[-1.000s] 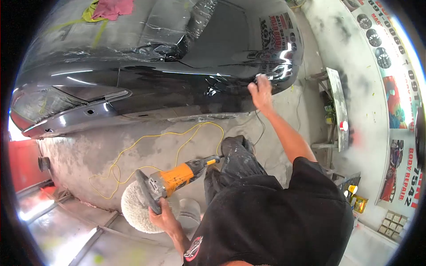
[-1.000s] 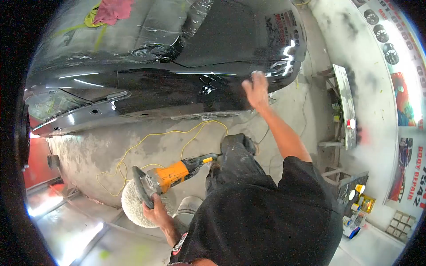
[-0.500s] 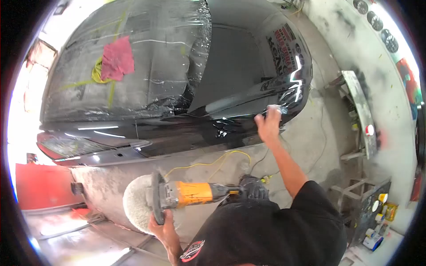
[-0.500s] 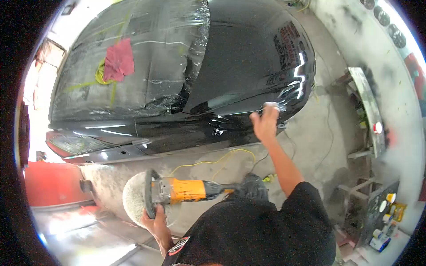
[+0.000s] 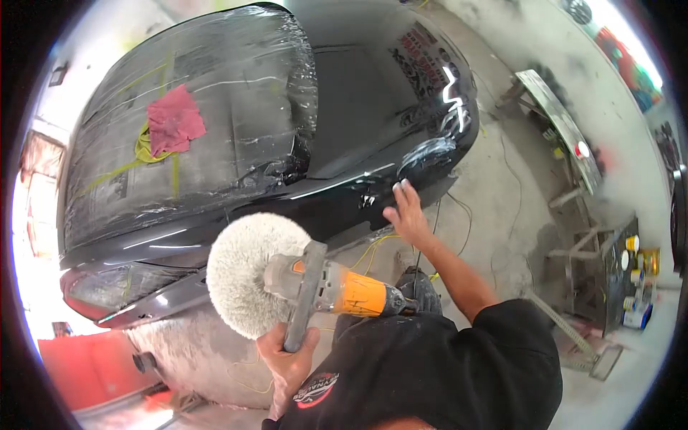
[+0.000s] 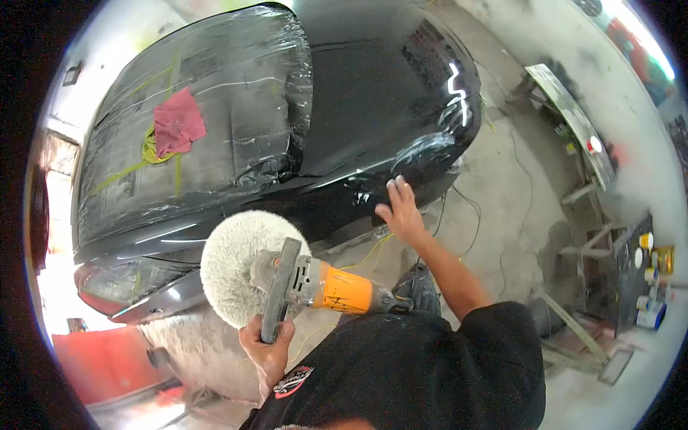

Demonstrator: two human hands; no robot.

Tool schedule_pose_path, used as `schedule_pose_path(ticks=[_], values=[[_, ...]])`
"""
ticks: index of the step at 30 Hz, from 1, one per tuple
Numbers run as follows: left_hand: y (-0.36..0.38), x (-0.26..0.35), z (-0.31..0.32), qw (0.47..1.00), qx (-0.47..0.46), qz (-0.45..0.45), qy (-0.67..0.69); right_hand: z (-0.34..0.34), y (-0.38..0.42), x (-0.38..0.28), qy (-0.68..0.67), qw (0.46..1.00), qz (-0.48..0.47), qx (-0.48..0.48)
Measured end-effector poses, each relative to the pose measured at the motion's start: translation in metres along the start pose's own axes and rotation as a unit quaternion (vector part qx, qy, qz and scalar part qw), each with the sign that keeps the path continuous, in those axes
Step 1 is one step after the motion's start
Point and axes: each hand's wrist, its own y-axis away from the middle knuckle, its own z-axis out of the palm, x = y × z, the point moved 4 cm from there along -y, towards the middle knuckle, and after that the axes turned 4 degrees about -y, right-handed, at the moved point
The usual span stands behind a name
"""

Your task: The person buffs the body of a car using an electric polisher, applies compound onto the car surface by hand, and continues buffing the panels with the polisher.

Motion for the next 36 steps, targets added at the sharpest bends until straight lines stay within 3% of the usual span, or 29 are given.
schedule_pose_path(ticks=[2, 3, 4, 6, 8, 10, 11, 12, 13, 16, 17, 20, 24, 25, 26, 28, 29, 33, 36], values=[[-0.005, -0.02, -0.017, 0.998, -0.054, 0.036, -0.008, 0.022, -0.007, 0.006, 0.041, 0.983, 0.122, 0.131], [-0.007, -0.032, -0.025, 0.995, -0.08, 0.051, -0.01, 0.035, -0.009, -0.008, 0.074, 0.979, 0.186, 0.03], [-0.008, -0.048, -0.037, 0.992, -0.103, 0.064, -0.013, 0.063, 0.004, -0.035, 0.075, 0.983, 0.16, 0.037], [-0.013, -0.079, -0.063, 0.978, -0.151, 0.146, -0.016, 0.087, 0.032, -0.08, 0.083, 0.983, 0.115, -0.116], [-0.017, -0.1, -0.084, 0.966, -0.179, 0.186, 0.035, 0.11, 0.079, -0.108, 0.014, 0.973, 0.048, -0.224], [-0.019, -0.118, -0.101, 0.949, -0.209, 0.23, 0.049, 0.124, 0.087, -0.133, -0.159, 0.939, 0.157, -0.26], [-0.022, -0.125, -0.109, 0.94, -0.229, 0.245, 0.056, 0.141, 0.09, -0.141, -0.294, 0.879, 0.299, -0.225], [-0.025, -0.131, -0.115, 0.931, -0.25, 0.259, 0.064, 0.154, 0.089, -0.158, -0.416, 0.782, 0.428, -0.179], [-0.028, -0.131, -0.119, 0.923, -0.266, 0.268, 0.07, 0.163, 0.083, -0.18, -0.55, 0.696, 0.442, -0.132], [-0.035, -0.133, -0.118, 0.895, -0.303, 0.31, 0.103, 0.145, 0.053, -0.266, -0.76, 0.463, 0.452, -0.062], [-0.036, -0.135, -0.117, 0.896, -0.314, 0.297, 0.104, 0.133, 0.053, -0.282, -0.769, 0.435, 0.467, -0.024], [-0.037, -0.138, -0.109, 0.893, -0.346, 0.269, 0.1, 0.122, 0.094, -0.279, -0.75, 0.47, 0.465, 0.012], [-0.045, -0.141, -0.079, 0.884, -0.391, 0.242, 0.084, 0.095, 0.193, -0.264, -0.579, 0.58, 0.571, -0.055], [-0.047, -0.142, -0.069, 0.882, -0.404, 0.23, 0.083, 0.092, 0.232, -0.259, -0.56, 0.592, 0.574, -0.079], [-0.05, -0.141, -0.059, 0.883, -0.403, 0.223, 0.085, 0.108, 0.282, -0.24, -0.595, 0.566, 0.562, -0.095], [-0.053, -0.143, -0.038, 0.89, -0.399, 0.202, 0.09, 0.093, 0.312, -0.255, -0.556, 0.644, 0.509, -0.128], [-0.058, -0.145, -0.029, 0.89, -0.38, 0.243, 0.065, 0.086, 0.32, -0.26, -0.535, 0.68, 0.48, -0.144], [-0.08, -0.161, -0.001, 0.919, -0.362, 0.102, 0.122, 0.043, 0.3, -0.275, -0.462, 0.745, 0.464, -0.127], [-0.091, -0.167, 0.014, 0.924, -0.338, 0.105, 0.146, 0.025, 0.273, -0.289, -0.387, 0.773, 0.492, -0.101]])
